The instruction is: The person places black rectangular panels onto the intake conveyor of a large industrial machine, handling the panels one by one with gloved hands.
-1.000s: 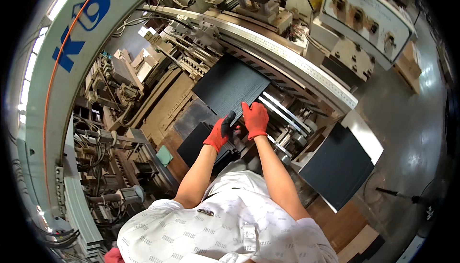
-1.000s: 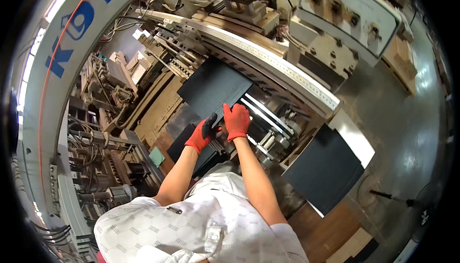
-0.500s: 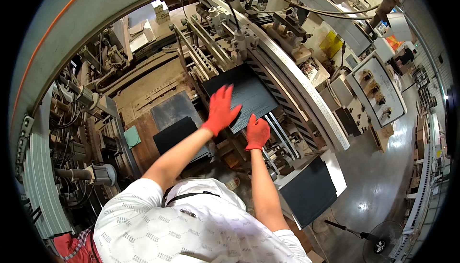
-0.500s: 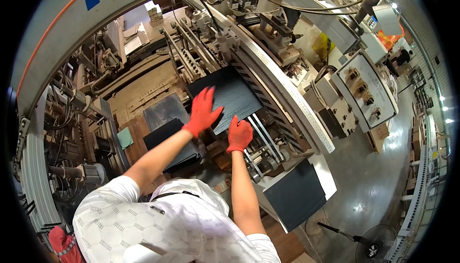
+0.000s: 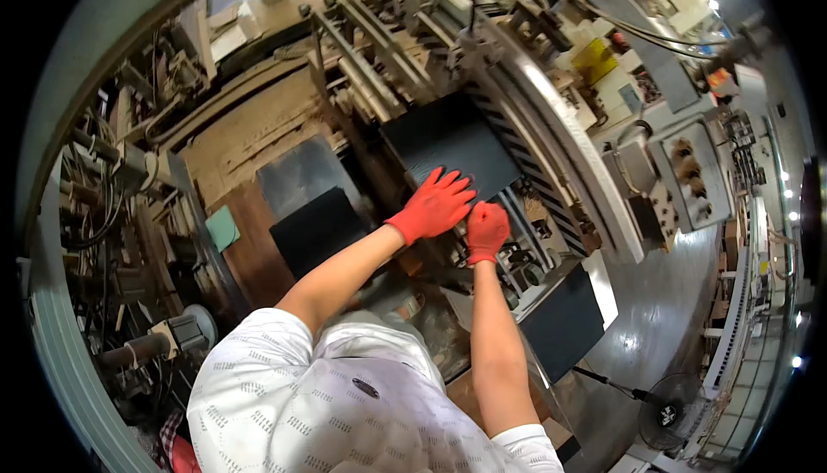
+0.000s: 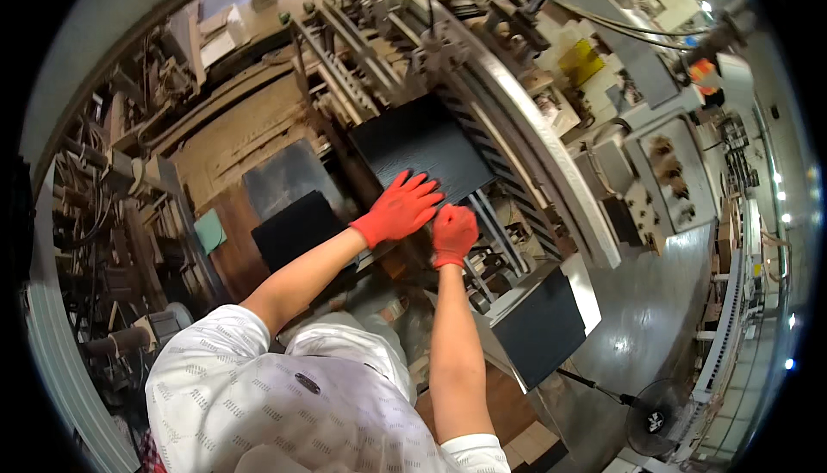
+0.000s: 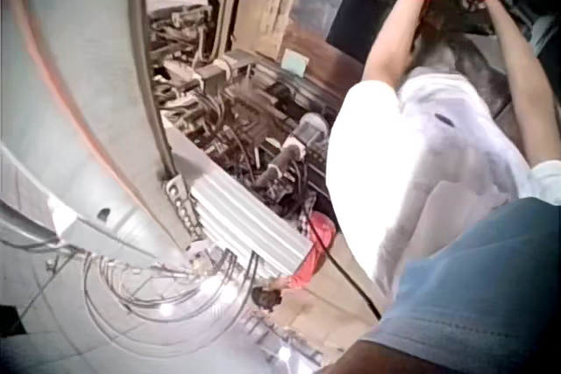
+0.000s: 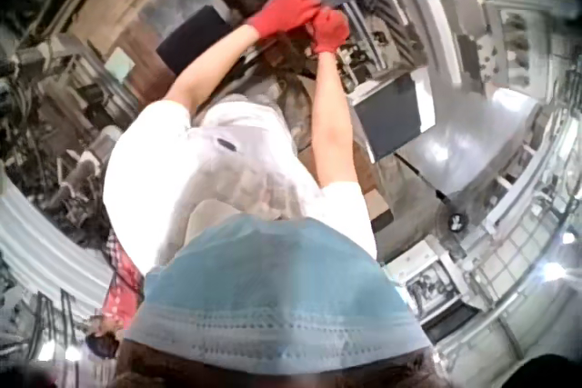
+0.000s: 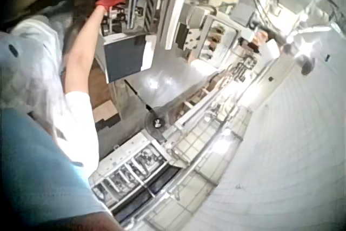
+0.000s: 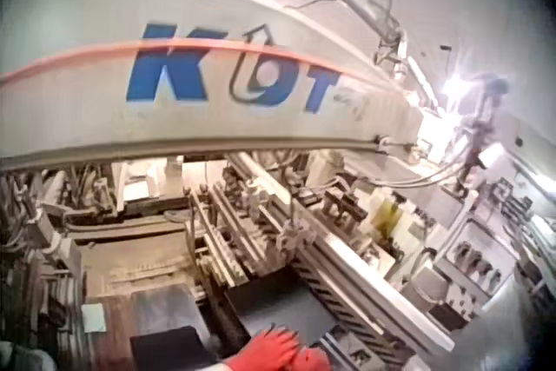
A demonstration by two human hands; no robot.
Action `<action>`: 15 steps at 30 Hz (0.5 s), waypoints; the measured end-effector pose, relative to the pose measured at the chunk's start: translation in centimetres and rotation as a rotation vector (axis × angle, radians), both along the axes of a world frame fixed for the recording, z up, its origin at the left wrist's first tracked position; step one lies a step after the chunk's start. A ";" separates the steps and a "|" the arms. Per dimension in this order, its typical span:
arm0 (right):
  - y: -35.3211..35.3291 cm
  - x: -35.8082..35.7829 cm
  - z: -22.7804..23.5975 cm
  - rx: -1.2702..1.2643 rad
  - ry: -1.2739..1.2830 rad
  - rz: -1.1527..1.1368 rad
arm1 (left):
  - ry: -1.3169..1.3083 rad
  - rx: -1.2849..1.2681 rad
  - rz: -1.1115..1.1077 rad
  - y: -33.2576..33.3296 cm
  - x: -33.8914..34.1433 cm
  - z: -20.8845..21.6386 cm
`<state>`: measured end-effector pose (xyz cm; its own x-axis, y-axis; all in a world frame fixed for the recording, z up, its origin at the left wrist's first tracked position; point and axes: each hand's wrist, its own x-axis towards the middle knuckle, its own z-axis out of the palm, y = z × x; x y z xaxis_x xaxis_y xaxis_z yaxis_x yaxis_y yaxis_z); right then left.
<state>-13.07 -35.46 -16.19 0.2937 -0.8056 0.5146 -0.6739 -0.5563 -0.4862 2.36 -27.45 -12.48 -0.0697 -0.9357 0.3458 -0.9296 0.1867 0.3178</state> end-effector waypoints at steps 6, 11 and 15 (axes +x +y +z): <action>-0.6 -0.4 2.3 0.048 0.107 -0.044 | 0.586 0.088 0.395 14.6 2.8 -9.9; -0.2 1.4 1.8 0.017 0.145 -0.057 | 0.533 0.894 1.284 28.4 4.2 -21.4; -0.2 0.6 1.7 0.040 0.189 -0.069 | 0.474 0.964 1.269 30.4 4.9 -22.2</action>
